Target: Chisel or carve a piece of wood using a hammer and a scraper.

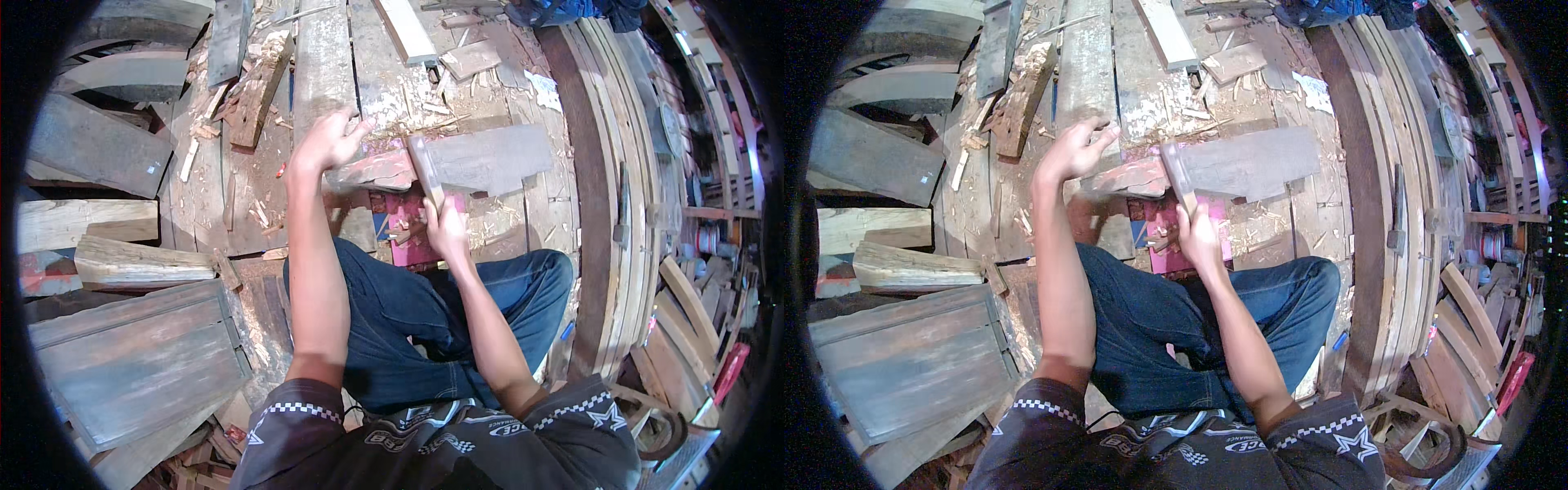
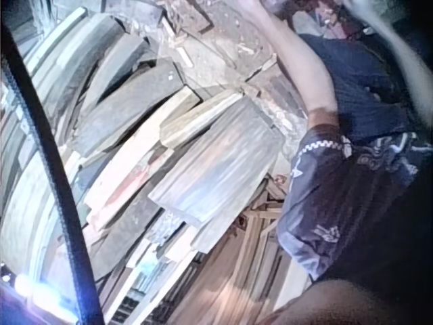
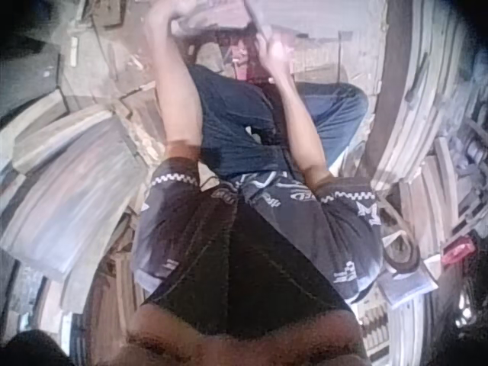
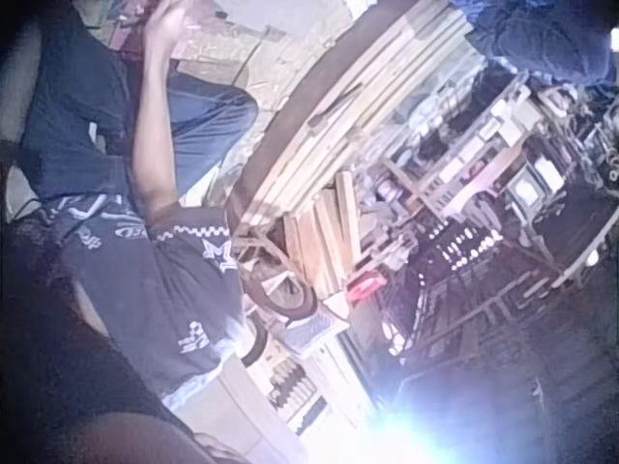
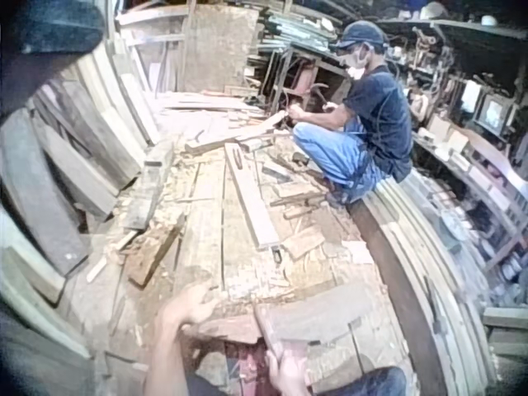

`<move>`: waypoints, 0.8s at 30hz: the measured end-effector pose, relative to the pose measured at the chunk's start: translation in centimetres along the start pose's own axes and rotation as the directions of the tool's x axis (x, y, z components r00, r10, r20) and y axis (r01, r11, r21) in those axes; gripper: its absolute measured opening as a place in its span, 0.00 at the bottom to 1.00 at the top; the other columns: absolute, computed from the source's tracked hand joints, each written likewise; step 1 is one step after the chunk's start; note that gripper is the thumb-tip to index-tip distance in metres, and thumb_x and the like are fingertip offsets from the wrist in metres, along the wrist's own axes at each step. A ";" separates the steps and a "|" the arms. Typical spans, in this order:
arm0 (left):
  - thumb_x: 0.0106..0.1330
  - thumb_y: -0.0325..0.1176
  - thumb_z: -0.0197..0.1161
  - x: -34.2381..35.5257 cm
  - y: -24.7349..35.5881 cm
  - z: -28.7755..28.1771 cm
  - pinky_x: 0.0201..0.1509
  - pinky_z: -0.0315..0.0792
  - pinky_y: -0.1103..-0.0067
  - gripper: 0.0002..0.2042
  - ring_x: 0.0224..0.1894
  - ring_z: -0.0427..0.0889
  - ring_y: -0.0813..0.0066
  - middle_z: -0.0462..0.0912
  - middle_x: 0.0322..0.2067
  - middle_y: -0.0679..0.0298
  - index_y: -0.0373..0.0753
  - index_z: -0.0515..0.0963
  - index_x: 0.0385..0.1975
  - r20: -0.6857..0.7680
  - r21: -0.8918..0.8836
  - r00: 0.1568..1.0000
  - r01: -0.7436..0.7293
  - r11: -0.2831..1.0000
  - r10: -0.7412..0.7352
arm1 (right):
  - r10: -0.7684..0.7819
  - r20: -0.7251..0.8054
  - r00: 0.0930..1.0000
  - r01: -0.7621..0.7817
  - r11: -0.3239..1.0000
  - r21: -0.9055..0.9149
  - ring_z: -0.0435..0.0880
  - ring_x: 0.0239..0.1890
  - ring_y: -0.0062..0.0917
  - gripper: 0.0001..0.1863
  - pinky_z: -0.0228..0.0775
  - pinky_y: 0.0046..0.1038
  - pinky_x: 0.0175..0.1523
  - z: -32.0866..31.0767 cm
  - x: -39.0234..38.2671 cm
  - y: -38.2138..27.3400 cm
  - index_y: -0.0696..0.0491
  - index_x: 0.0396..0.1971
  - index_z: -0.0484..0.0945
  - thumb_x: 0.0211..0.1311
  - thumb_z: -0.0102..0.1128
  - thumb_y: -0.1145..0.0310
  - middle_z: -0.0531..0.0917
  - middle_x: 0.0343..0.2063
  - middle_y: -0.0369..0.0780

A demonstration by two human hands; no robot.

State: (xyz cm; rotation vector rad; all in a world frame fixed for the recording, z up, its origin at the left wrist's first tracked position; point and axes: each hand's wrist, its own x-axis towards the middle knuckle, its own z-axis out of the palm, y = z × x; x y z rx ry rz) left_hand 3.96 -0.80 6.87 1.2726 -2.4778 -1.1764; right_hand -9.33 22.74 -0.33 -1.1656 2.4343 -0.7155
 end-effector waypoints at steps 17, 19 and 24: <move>0.63 0.55 0.53 0.4 0.4 0.1 0.54 0.69 0.68 0.30 0.50 0.76 0.50 0.75 0.48 0.42 0.31 0.73 0.51 -0.058 0.057 0.991 -0.116 0.992 0.119 | -0.027 0.055 0.998 0.023 0.996 0.085 0.78 0.28 0.58 0.18 0.68 0.51 0.28 1.1 0.9 -3.4 0.64 0.33 0.66 0.65 0.52 0.61 0.76 0.19 0.62; 0.63 0.55 0.53 0.0 1.3 -0.5 0.55 0.68 0.68 0.30 0.51 0.76 0.50 0.76 0.48 0.42 0.31 0.72 0.51 0.019 0.080 0.998 -0.065 0.995 0.063 | -0.023 0.079 0.997 0.012 0.991 0.133 0.78 0.29 0.58 0.18 0.69 0.51 0.29 1.5 -1.0 -2.6 0.64 0.34 0.66 0.65 0.52 0.61 0.76 0.20 0.62; 0.62 0.55 0.54 0.1 0.6 -0.1 0.57 0.67 0.68 0.31 0.53 0.74 0.51 0.75 0.48 0.42 0.30 0.72 0.51 0.013 0.009 0.999 -0.041 0.999 0.041 | 0.050 0.197 0.979 -0.101 0.959 0.263 0.78 0.33 0.56 0.20 0.69 0.49 0.36 0.6 -4.8 -2.1 0.66 0.41 0.66 0.65 0.51 0.60 0.79 0.26 0.59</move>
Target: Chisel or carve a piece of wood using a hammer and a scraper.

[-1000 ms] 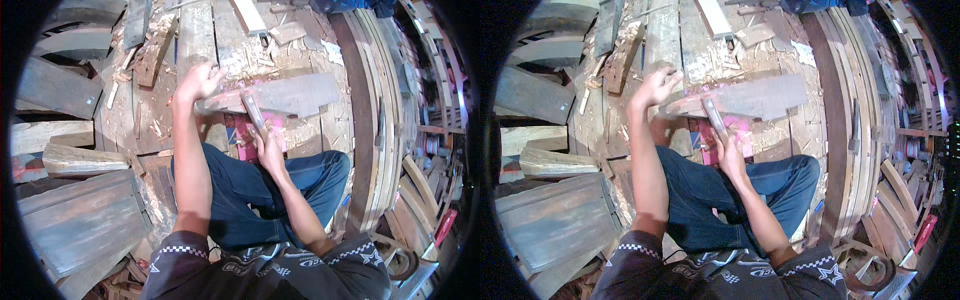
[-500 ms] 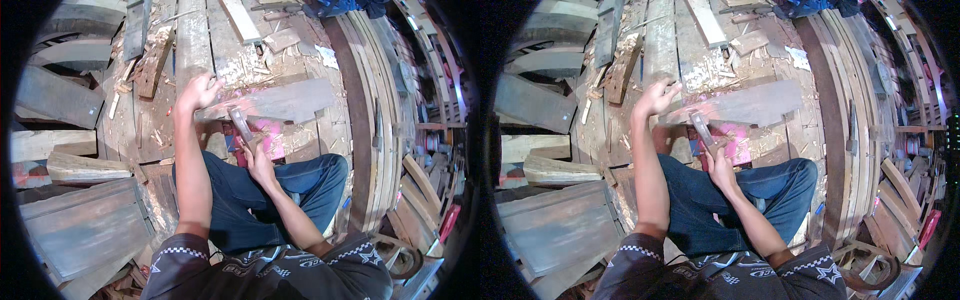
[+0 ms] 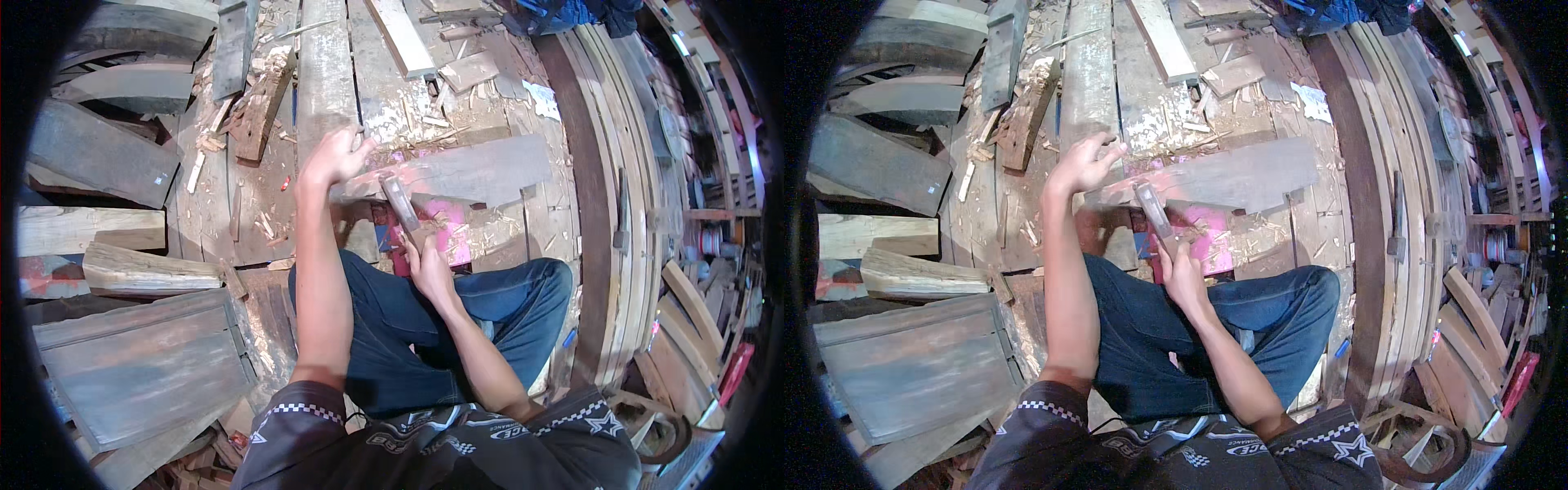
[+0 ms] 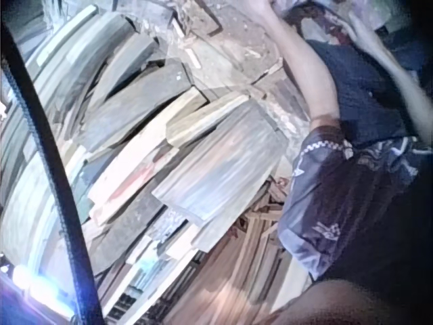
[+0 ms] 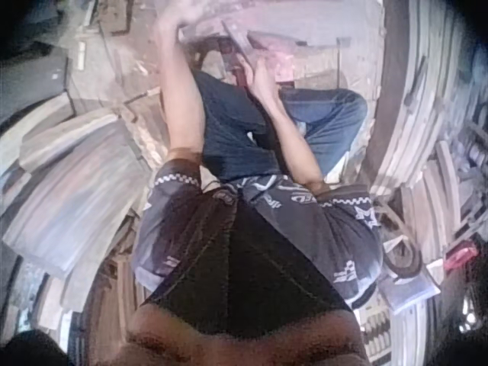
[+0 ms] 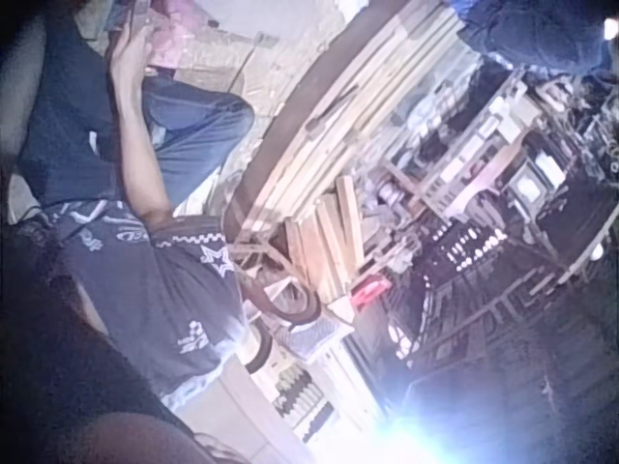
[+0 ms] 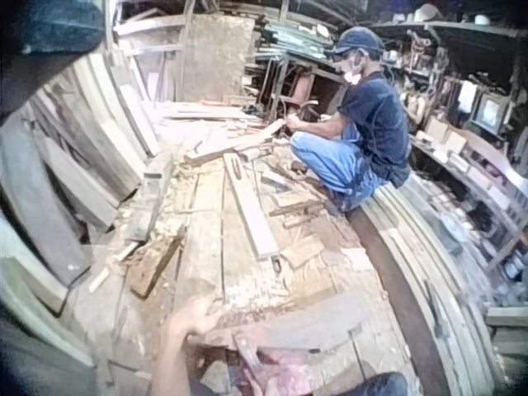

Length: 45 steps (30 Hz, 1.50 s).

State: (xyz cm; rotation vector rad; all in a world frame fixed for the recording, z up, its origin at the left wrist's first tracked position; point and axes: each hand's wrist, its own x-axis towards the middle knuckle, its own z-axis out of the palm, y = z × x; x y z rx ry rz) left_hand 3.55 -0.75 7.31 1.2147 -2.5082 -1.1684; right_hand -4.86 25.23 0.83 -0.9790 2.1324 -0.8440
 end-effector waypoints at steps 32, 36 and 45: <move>0.62 0.45 0.57 0.7 -0.5 1.1 0.53 0.68 0.65 0.24 0.48 0.75 0.44 0.77 0.41 0.39 0.28 0.73 0.46 -0.128 -0.028 0.981 -0.152 0.988 0.147 | -0.074 -0.209 0.975 0.031 0.979 -0.204 0.76 0.33 0.60 0.21 0.68 0.51 0.35 -0.8 6.4 0.2 0.64 0.38 0.68 0.64 0.52 0.57 0.77 0.25 0.60; 0.60 0.49 0.58 0.2 -3.0 1.3 0.51 0.69 0.64 0.26 0.47 0.76 0.43 0.77 0.41 0.38 0.28 0.74 0.46 -0.100 -0.028 0.981 -0.167 0.986 0.164 | -0.035 -0.160 0.986 0.023 0.997 -0.079 0.77 0.36 0.58 0.24 0.68 0.52 0.39 -0.1 3.0 1.2 0.66 0.43 0.68 0.63 0.53 0.56 0.76 0.30 0.63; 0.58 0.53 0.57 1.1 -1.6 2.4 0.52 0.70 0.64 0.27 0.48 0.76 0.48 0.77 0.43 0.41 0.31 0.76 0.41 -0.004 0.179 0.999 -0.050 0.983 0.052 | 0.146 0.030 0.989 -0.147 0.989 0.036 0.79 0.36 0.55 0.29 0.71 0.48 0.42 -4.0 5.5 -0.1 0.69 0.40 0.69 0.64 0.49 0.50 0.79 0.28 0.61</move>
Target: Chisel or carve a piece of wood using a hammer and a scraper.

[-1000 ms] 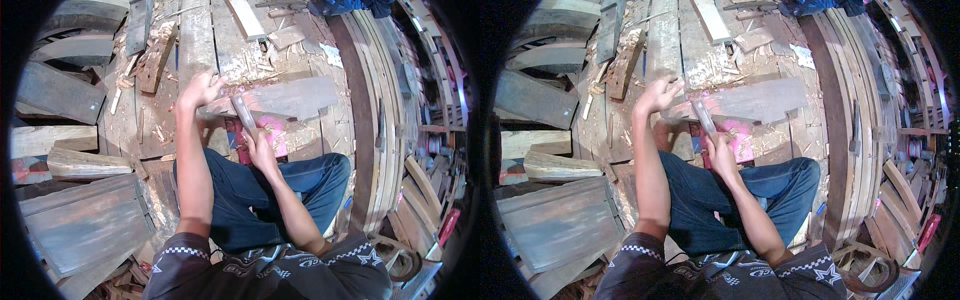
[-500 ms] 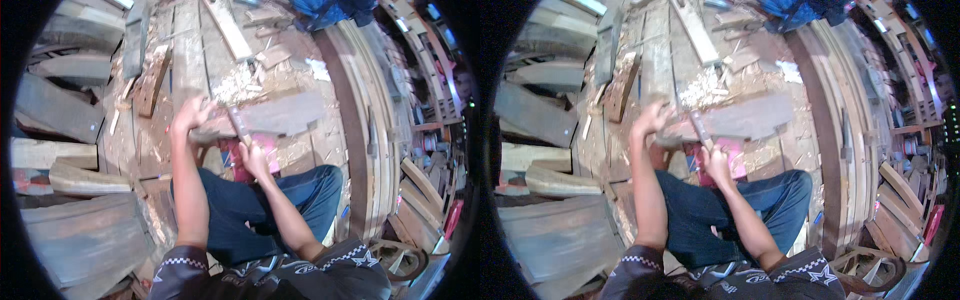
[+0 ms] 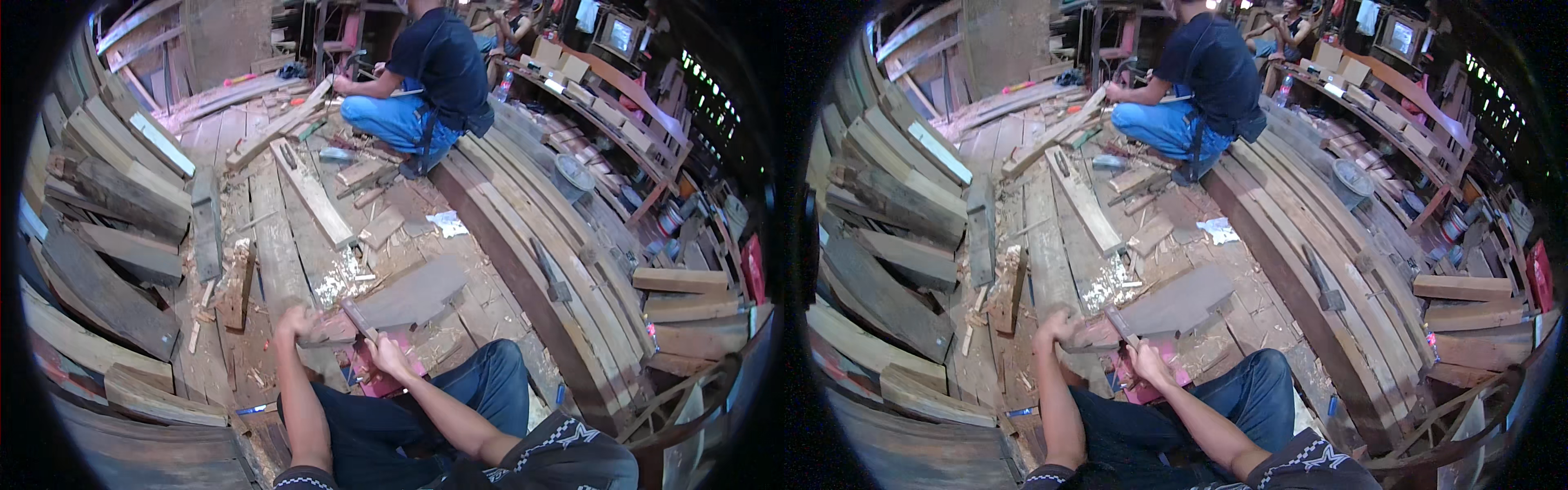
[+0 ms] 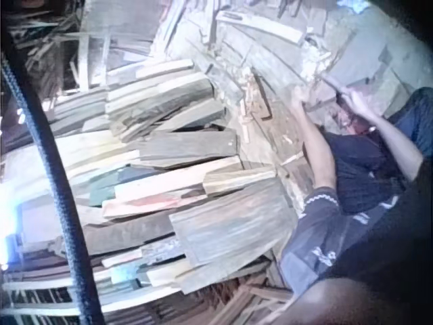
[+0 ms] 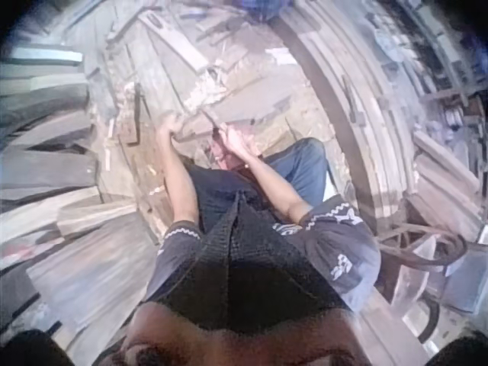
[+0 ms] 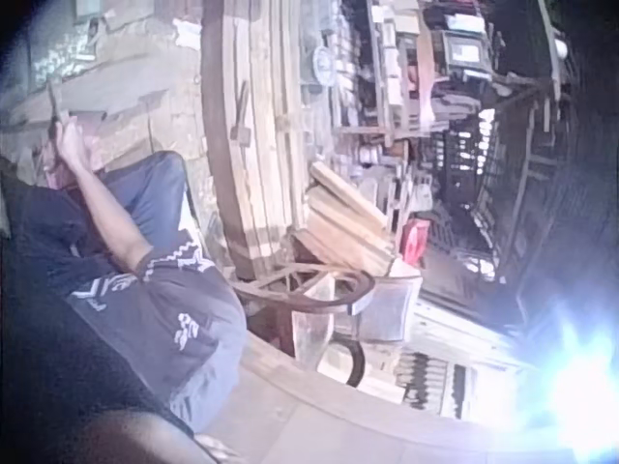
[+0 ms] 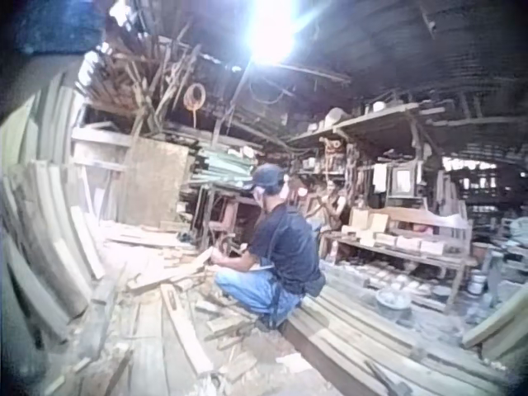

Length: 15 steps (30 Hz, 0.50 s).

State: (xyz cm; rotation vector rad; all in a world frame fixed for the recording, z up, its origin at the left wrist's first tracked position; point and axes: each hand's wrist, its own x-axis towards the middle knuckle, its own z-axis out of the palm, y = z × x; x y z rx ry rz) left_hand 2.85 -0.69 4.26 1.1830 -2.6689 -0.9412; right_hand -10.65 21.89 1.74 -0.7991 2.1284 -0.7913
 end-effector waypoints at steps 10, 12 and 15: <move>0.52 0.61 0.58 -0.4 2.4 3.1 0.63 0.60 0.60 0.35 0.59 0.68 0.46 0.71 0.53 0.41 0.32 0.75 0.48 0.146 0.271 0.962 0.184 0.945 -0.229 | -0.186 -0.224 0.957 0.172 0.982 -0.080 0.82 0.29 0.46 0.28 0.73 0.41 0.35 -5.7 -1.0 9.0 0.65 0.32 0.74 0.62 0.51 0.48 0.80 0.25 0.55; 0.50 0.63 0.59 0.3 0.8 4.2 0.66 0.56 0.60 0.40 0.61 0.64 0.46 0.68 0.56 0.40 0.33 0.70 0.54 0.175 0.254 0.953 0.200 0.946 -0.248 | -0.170 -0.196 0.966 0.170 0.985 -0.018 0.83 0.28 0.44 0.28 0.72 0.39 0.33 -6.3 -1.2 9.8 0.64 0.33 0.74 0.62 0.51 0.47 0.80 0.24 0.54; 0.50 0.64 0.58 0.8 -0.2 5.8 0.66 0.55 0.62 0.42 0.61 0.64 0.45 0.67 0.56 0.38 0.32 0.68 0.55 0.073 0.330 0.972 0.186 0.925 -0.222 | -0.181 -0.251 0.951 0.180 0.983 -0.024 0.82 0.27 0.41 0.28 0.72 0.38 0.33 -7.0 -0.7 11.2 0.65 0.33 0.74 0.62 0.52 0.48 0.80 0.21 0.51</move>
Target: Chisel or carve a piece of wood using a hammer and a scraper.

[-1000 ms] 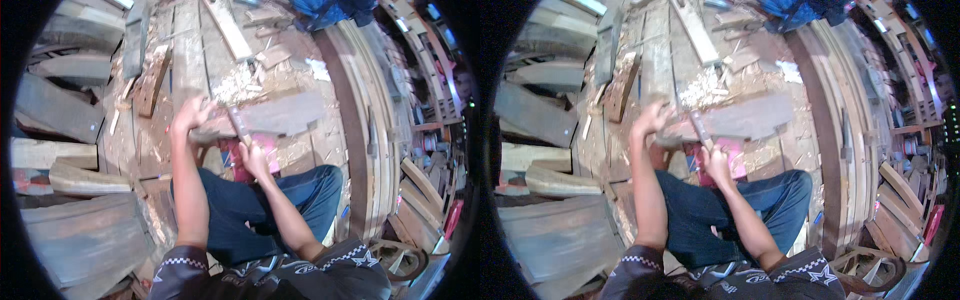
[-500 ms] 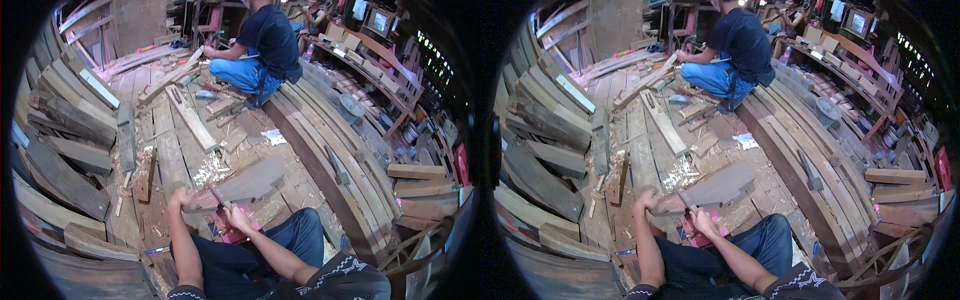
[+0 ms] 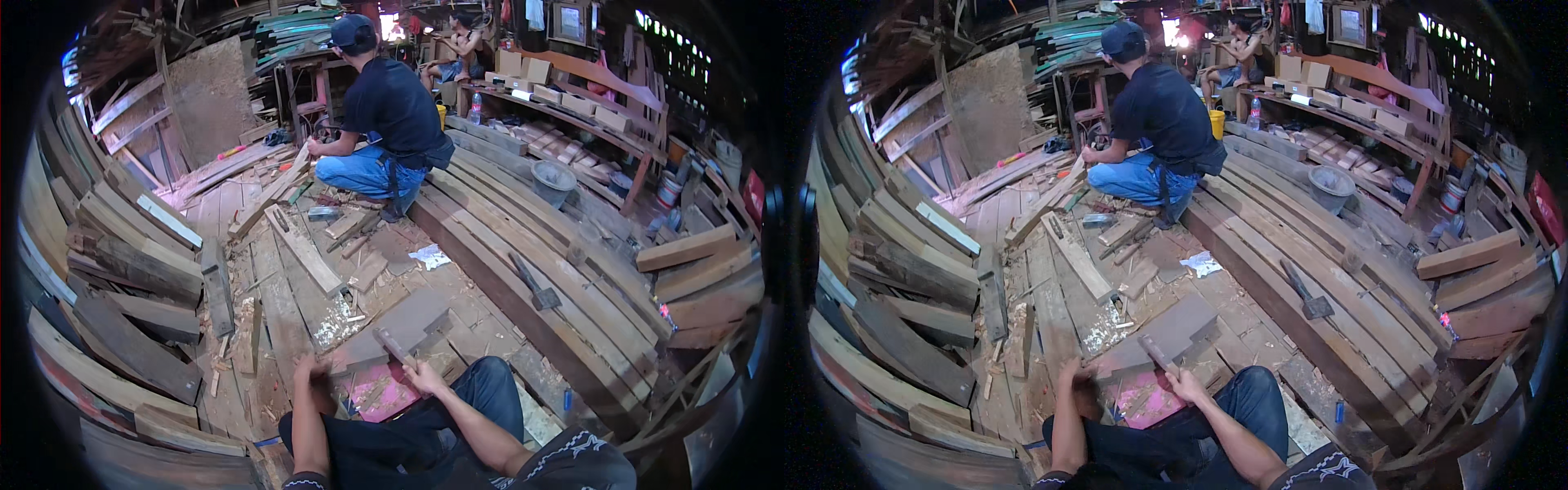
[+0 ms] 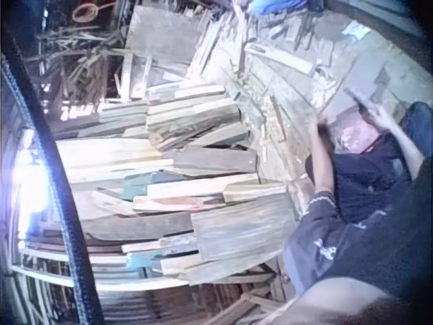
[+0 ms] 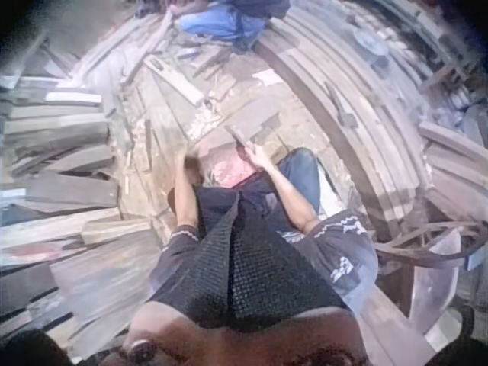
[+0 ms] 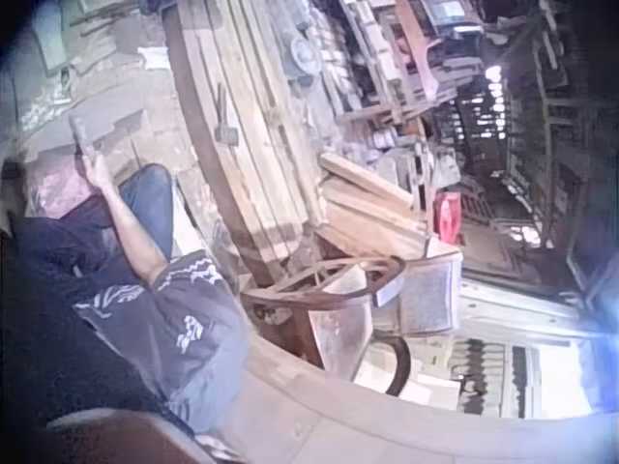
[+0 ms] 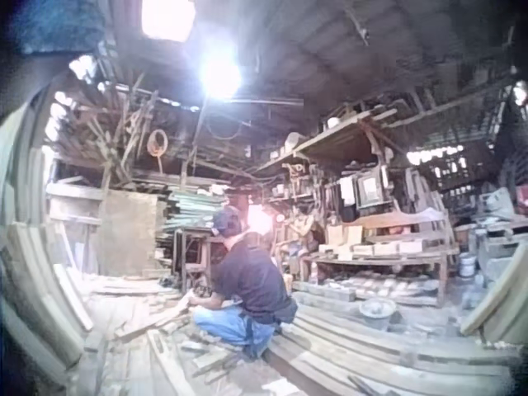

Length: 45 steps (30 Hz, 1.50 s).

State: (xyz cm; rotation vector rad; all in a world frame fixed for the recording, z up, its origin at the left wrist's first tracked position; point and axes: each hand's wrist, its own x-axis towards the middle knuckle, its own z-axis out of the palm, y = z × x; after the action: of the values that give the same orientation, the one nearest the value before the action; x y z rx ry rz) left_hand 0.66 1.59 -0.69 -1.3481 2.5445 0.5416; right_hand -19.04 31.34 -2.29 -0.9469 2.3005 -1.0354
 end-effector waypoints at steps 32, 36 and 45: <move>0.43 0.61 0.67 -3.9 1.8 0.8 0.67 0.49 0.60 0.37 0.63 0.61 0.46 0.73 0.52 0.45 0.45 0.75 0.52 0.036 -0.511 0.998 0.069 0.857 -0.059 | -0.037 0.155 0.987 0.034 0.999 0.026 0.81 0.37 0.50 0.28 0.71 0.45 0.42 1.2 -0.2 -0.2 0.64 0.38 0.72 0.60 0.52 0.49 0.80 0.31 0.58; 0.47 0.63 0.64 -3.6 1.7 0.9 0.67 0.46 0.57 0.35 0.63 0.60 0.45 0.74 0.53 0.49 0.45 0.76 0.51 -0.035 -0.454 0.999 0.014 0.891 -0.034 | -0.044 0.143 0.989 0.039 0.999 0.032 0.81 0.37 0.51 0.28 0.72 0.44 0.42 1.2 -0.4 -0.1 0.64 0.37 0.72 0.60 0.52 0.49 0.80 0.29 0.58; 0.64 0.54 0.46 -2.1 1.7 3.6 0.58 0.56 0.59 0.25 0.51 0.70 0.47 0.79 0.42 0.51 0.36 0.79 0.38 -0.507 -0.306 0.821 0.112 0.946 -0.261 | -0.035 0.041 0.999 0.035 0.999 0.004 0.79 0.34 0.56 0.24 0.70 0.50 0.39 -0.3 -1.8 -2.2 0.64 0.38 0.66 0.62 0.50 0.54 0.78 0.26 0.61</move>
State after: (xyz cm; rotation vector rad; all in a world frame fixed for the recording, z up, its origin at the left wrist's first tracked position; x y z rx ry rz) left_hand 0.51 5.57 -2.87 -2.0880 2.7794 0.5315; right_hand -17.11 31.70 -0.19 -1.0014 2.2560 -1.0243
